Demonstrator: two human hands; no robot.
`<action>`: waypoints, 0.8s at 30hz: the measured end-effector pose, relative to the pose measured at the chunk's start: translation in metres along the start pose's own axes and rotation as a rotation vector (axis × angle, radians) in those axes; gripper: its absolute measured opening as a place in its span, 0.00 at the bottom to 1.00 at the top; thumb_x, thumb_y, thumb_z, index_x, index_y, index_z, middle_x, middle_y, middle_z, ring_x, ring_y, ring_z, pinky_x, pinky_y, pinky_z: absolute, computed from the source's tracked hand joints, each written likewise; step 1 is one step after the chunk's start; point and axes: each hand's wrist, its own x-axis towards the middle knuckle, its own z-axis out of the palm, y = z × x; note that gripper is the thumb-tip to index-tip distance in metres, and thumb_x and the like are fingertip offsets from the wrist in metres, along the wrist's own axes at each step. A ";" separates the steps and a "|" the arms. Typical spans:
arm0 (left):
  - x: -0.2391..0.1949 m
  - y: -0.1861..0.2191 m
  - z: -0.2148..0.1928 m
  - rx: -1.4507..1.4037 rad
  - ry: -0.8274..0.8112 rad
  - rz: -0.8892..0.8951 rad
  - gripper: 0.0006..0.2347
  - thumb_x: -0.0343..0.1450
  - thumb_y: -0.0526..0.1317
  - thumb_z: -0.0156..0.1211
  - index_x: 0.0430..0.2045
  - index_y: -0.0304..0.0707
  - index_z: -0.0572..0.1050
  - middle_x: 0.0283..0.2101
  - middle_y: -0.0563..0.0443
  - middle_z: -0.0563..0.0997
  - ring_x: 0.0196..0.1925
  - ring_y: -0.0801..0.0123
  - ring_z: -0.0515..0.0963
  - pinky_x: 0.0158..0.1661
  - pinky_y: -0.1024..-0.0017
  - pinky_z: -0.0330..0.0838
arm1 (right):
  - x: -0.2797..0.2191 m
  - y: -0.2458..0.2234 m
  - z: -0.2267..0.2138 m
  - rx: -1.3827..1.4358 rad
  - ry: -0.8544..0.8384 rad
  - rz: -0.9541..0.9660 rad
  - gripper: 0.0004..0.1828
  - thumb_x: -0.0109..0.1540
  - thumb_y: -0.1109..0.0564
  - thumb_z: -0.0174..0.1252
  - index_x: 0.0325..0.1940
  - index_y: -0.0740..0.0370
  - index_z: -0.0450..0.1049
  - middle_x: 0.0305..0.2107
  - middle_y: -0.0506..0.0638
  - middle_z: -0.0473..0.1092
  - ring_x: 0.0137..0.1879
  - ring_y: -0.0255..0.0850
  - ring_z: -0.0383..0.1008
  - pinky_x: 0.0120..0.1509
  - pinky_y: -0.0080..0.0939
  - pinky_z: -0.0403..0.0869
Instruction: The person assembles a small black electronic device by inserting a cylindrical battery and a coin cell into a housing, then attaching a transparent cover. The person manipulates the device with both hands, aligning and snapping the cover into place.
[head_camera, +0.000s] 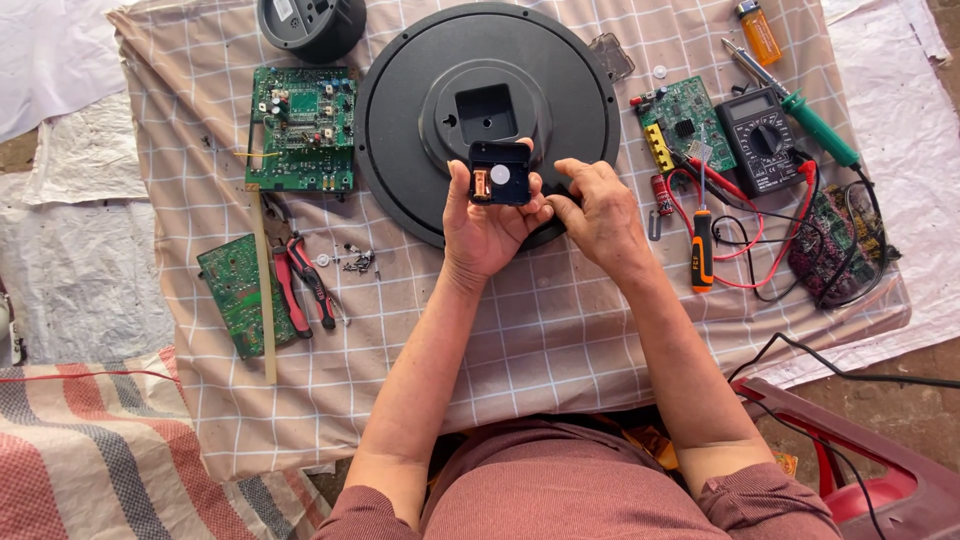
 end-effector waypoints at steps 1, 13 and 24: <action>-0.001 0.000 0.000 0.000 0.001 0.002 0.38 0.72 0.71 0.42 0.67 0.38 0.65 0.49 0.38 0.78 0.45 0.57 0.81 0.59 0.55 0.75 | -0.001 -0.004 -0.002 0.001 -0.001 -0.001 0.22 0.62 0.51 0.69 0.60 0.48 0.75 0.35 0.49 0.69 0.41 0.51 0.76 0.47 0.52 0.76; -0.002 0.002 0.000 0.013 -0.013 0.001 0.38 0.73 0.70 0.42 0.69 0.37 0.63 0.49 0.37 0.79 0.46 0.56 0.82 0.59 0.54 0.76 | -0.009 -0.028 -0.007 0.047 0.032 0.121 0.12 0.62 0.54 0.68 0.50 0.52 0.79 0.40 0.53 0.67 0.47 0.56 0.77 0.49 0.48 0.77; -0.002 0.002 0.005 0.026 0.031 -0.017 0.39 0.71 0.70 0.42 0.68 0.38 0.63 0.48 0.38 0.78 0.45 0.58 0.81 0.59 0.54 0.76 | -0.016 -0.021 -0.006 0.104 0.039 0.170 0.13 0.60 0.53 0.69 0.47 0.51 0.77 0.40 0.52 0.68 0.44 0.54 0.77 0.48 0.47 0.76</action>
